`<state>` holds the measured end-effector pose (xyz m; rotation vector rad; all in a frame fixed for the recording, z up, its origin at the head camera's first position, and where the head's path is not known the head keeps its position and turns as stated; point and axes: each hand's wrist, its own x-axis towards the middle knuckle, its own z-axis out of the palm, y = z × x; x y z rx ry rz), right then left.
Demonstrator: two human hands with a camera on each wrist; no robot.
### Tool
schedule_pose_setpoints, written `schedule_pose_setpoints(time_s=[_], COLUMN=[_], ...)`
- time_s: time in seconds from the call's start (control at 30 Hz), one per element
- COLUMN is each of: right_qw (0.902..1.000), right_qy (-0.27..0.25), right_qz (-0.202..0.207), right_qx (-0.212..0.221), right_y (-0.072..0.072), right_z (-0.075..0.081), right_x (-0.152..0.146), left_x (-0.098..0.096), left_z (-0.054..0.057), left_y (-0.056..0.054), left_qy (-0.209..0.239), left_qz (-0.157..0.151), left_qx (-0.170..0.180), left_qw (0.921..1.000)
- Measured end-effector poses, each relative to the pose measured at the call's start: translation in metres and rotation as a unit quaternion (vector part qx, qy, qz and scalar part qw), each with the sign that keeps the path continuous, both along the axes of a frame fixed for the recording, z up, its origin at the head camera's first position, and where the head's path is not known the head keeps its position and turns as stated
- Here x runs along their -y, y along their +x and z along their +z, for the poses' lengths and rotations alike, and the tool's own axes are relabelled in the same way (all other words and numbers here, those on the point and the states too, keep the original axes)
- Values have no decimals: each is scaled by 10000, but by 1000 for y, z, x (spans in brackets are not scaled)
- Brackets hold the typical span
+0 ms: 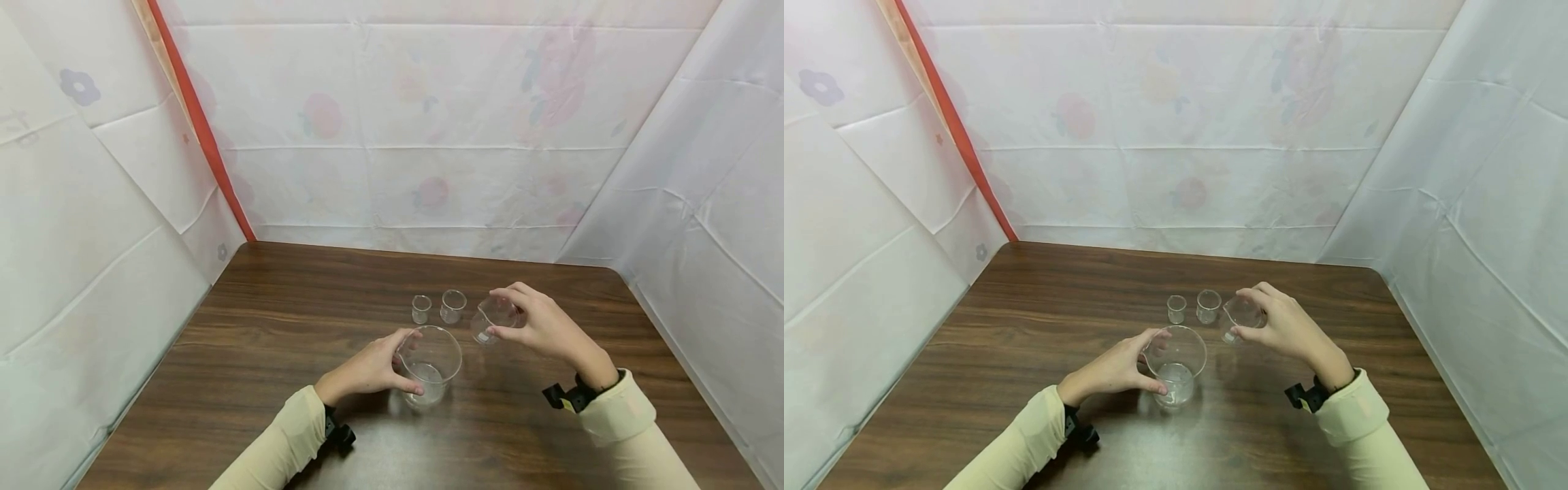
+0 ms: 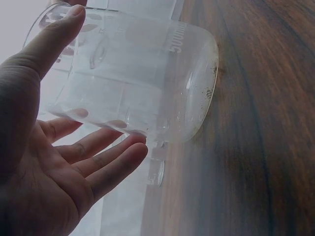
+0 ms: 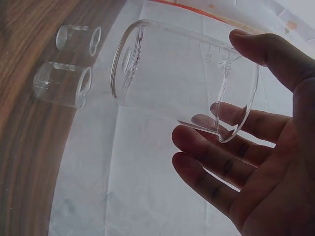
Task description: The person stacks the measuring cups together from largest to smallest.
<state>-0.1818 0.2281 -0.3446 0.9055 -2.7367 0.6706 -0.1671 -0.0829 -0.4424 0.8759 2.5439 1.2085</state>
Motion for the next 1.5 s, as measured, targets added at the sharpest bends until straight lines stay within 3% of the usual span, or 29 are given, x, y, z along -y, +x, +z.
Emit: schedule_pose_setpoints(time_s=[0.87, 1.2, 1.5], right_qw=[9988, 9940, 9920], right_qy=[-166, -391, -438], right_qz=[281, 676, 877], right_qx=[-358, -763, -794], right_y=[0, 2, 2], right_z=[16, 19, 20], right_x=[11, 17, 22], left_x=[1, 1, 1], left_z=[1, 1, 1], left_y=[0, 0, 1], left_qy=[-1, -25, -60], left_qz=[-4, 17, 27], left_qx=[31, -16, -8], left_qw=[10000, 10000, 10000])
